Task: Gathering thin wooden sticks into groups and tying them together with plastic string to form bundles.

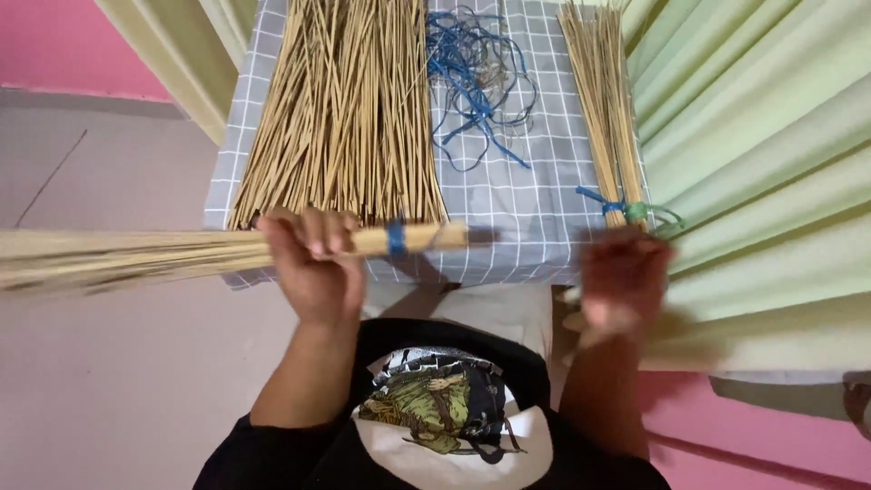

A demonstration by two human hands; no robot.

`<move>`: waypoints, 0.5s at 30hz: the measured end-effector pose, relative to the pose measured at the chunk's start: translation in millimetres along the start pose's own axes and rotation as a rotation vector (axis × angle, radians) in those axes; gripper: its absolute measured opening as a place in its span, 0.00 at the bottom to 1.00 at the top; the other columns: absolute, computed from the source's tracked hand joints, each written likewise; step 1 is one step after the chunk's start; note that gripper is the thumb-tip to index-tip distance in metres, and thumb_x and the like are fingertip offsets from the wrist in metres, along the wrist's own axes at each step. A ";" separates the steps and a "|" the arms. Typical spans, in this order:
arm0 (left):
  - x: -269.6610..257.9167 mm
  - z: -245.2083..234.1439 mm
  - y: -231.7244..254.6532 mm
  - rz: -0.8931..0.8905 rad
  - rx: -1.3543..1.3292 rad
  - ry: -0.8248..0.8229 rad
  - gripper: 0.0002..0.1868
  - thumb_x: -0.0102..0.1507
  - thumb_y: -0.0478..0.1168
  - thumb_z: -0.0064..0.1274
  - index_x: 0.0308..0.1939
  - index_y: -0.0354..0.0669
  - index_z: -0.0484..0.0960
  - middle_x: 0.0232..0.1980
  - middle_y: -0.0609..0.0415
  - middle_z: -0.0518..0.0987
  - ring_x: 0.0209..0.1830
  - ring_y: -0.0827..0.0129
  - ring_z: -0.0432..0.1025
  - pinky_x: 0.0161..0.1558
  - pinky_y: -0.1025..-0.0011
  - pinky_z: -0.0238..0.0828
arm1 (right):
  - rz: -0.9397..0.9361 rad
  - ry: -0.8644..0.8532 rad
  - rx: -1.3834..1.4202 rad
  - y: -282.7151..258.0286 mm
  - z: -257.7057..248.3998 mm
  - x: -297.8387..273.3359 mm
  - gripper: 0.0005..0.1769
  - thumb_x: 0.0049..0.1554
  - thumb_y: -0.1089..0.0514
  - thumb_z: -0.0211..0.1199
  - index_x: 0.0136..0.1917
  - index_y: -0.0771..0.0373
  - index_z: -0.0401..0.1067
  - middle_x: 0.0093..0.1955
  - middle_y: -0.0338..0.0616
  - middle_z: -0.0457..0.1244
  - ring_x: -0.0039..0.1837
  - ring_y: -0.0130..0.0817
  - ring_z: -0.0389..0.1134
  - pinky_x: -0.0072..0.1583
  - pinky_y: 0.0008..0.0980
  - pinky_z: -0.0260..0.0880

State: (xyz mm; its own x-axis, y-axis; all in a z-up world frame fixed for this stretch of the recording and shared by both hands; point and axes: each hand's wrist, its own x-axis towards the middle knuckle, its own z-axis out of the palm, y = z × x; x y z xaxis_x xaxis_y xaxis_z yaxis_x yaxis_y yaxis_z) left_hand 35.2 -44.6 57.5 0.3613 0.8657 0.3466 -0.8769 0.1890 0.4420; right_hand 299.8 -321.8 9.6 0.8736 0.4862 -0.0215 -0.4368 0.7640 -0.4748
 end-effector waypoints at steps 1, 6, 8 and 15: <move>1.8 2.1 5.6 -0.006 0.002 0.005 0.17 0.74 0.58 0.33 0.33 0.60 0.61 0.21 0.69 0.62 0.24 0.75 0.65 0.52 0.66 0.72 | 0.002 0.008 -0.003 -8.4 -6.9 -0.8 0.12 0.61 0.57 0.57 0.35 0.53 0.66 0.37 0.32 0.65 0.45 0.30 0.69 0.52 0.35 0.67; 11.8 14.0 26.8 0.050 -0.248 -0.109 0.20 0.76 0.49 0.38 0.33 0.48 0.77 0.21 0.63 0.71 0.22 0.75 0.74 0.40 0.70 0.84 | -0.190 -0.785 0.199 -64.0 -51.9 35.1 0.20 0.78 0.51 0.47 0.68 0.53 0.80 0.75 0.28 0.70 0.86 0.24 0.60 0.86 0.19 0.59; 20.5 0.8 35.4 0.075 -0.239 -0.068 0.20 0.75 0.49 0.39 0.34 0.48 0.79 0.21 0.63 0.71 0.23 0.75 0.75 0.40 0.72 0.83 | -0.266 -0.615 0.295 -107.9 -84.5 38.1 0.22 0.79 0.49 0.46 0.65 0.57 0.80 0.73 0.38 0.71 0.72 0.27 0.69 0.76 0.23 0.71; 20.4 -14.1 40.4 0.160 -0.136 -0.070 0.19 0.76 0.53 0.40 0.45 0.55 0.86 0.26 0.66 0.71 0.29 0.79 0.71 0.47 0.75 0.75 | -0.569 -0.470 0.017 -158.4 -116.9 45.1 0.12 0.74 0.51 0.48 0.56 0.53 0.71 0.39 0.21 0.56 0.30 0.12 0.39 0.36 0.19 0.45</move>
State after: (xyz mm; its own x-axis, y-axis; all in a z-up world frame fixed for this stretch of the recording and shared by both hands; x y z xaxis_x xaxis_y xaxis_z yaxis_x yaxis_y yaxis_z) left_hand 2.7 -12.7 70.8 0.2312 0.8565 0.4615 -0.9578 0.1170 0.2627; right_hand 433.5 -470.5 -18.9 0.7837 0.1399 0.6052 0.0501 0.9569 -0.2861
